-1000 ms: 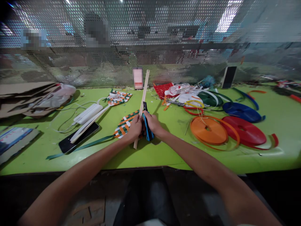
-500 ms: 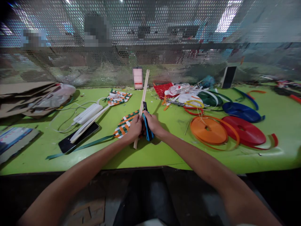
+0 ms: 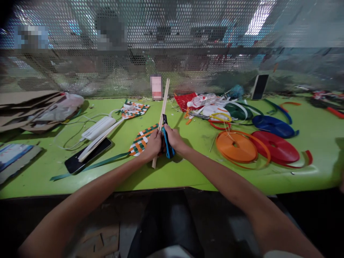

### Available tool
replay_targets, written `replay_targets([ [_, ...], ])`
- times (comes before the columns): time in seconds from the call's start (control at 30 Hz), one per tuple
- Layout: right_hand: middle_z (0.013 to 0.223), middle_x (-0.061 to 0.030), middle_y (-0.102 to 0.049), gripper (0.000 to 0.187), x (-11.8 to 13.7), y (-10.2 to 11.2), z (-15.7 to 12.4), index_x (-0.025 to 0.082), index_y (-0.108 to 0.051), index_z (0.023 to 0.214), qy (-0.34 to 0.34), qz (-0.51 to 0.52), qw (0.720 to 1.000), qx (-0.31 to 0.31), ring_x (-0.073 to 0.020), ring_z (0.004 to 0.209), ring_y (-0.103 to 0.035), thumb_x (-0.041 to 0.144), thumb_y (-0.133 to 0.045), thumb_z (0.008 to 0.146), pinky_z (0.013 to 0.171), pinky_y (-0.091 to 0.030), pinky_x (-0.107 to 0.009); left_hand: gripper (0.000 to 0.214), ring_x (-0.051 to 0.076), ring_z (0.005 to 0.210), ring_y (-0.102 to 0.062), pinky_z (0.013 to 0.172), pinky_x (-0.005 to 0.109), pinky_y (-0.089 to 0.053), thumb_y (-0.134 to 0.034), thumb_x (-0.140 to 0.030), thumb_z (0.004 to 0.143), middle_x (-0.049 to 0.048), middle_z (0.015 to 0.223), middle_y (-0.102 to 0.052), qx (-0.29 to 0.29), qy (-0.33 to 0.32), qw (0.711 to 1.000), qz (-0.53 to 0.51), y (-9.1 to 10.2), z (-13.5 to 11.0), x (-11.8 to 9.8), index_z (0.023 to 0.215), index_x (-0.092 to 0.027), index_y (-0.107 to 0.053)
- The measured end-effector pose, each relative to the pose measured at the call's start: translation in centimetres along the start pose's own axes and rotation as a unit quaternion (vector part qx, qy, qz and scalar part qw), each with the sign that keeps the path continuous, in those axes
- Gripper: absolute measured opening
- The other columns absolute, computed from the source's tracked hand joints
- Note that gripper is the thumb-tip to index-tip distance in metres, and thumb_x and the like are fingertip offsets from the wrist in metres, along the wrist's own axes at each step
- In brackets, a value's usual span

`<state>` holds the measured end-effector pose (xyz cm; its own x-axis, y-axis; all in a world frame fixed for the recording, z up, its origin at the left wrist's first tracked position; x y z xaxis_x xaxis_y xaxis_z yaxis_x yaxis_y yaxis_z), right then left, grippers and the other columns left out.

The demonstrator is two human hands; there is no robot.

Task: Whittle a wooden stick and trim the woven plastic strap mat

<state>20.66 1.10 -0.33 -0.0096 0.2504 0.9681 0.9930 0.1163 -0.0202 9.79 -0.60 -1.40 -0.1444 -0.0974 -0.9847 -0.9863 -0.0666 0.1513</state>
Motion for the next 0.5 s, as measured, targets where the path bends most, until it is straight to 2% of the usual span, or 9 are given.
replay_targets([
  [0.1,0.045,-0.0008,-0.056,0.051,0.3,-0.1,-0.2,0.022,-0.056,0.069,-0.008,-0.010,1.000,-0.004,-0.0183,0.034,-0.054,0.056,-0.044,0.104,0.033,-0.048,-0.029,0.025,0.013,0.048,-0.050,0.051,0.026,-0.043,-0.036,-0.037,0.109,-0.0039,0.062,-0.050,0.005,0.012,1.000,-0.022,0.1,0.0,0.1,0.090,-0.023,-0.046],
  [0.3,0.044,-0.0019,-0.056,0.052,0.7,-0.4,-1.1,0.021,-0.057,0.067,-0.010,-0.065,0.998,0.025,-0.0182,0.033,-0.055,0.052,-0.043,0.106,0.030,-0.045,-0.027,0.029,0.012,0.048,-0.050,0.050,0.024,-0.040,-0.041,-0.040,0.108,-0.0038,0.063,-0.051,-0.006,0.005,1.000,-0.020,0.5,0.4,0.0,0.087,-0.022,-0.047],
  [0.5,0.048,-0.0004,-0.057,0.053,-0.1,-0.3,-0.8,0.023,-0.058,0.070,0.040,-0.023,0.999,0.001,-0.0169,0.035,-0.055,0.065,-0.048,0.102,0.034,-0.048,-0.028,0.028,0.013,0.041,-0.045,0.044,0.025,-0.036,-0.035,-0.039,0.108,-0.0062,0.054,-0.044,0.000,0.026,0.998,-0.055,0.3,0.6,0.2,0.086,-0.024,-0.044],
])
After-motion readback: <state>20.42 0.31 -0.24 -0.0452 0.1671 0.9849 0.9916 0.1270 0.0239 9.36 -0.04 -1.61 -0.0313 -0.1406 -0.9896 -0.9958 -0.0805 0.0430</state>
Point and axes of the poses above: each hand's wrist, its own z-axis towards the middle knuckle, its own y-axis out of the back of the hand, x = y × z, the point moved 2 cm from there along z, towards the middle knuckle
